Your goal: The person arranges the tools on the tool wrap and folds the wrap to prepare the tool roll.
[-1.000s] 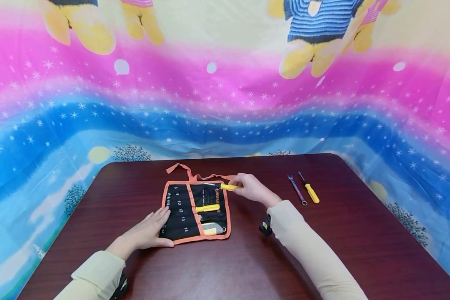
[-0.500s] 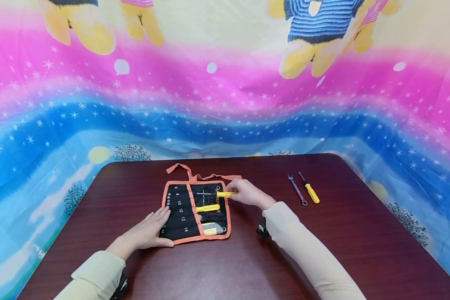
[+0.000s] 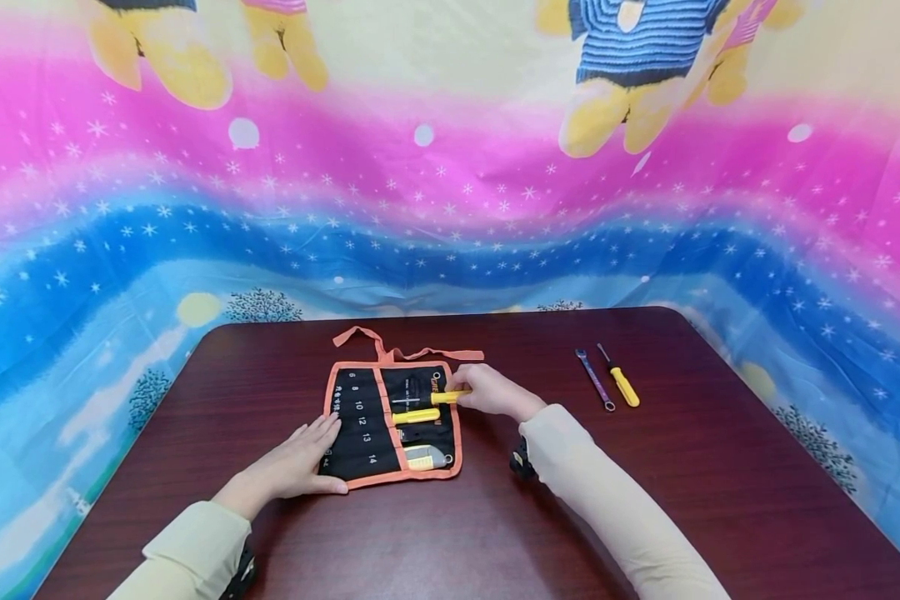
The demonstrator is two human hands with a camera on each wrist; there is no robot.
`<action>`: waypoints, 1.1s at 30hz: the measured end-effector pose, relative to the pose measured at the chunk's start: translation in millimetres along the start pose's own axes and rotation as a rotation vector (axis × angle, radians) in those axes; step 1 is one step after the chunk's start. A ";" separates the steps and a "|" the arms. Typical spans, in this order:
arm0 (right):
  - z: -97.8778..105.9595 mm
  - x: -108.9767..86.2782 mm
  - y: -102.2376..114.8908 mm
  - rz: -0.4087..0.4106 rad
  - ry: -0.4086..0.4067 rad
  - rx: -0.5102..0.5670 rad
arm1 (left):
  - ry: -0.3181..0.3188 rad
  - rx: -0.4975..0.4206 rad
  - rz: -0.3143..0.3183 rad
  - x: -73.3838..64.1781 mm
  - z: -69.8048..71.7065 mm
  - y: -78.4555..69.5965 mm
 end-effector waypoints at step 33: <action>-16.1 29.7 17.7 0.058 0.049 0.014 | 0.011 -0.007 0.019 -1.9 2.0 -6.0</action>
Point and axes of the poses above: each hand's wrist, its own x-axis towards the middle knuckle, its own z-axis out of the back of the hand, y = z × x, the point moved 3 cm from there along x, towards the middle knuckle, and after that the axes turned 13 degrees about -x, right-handed, at the moved point
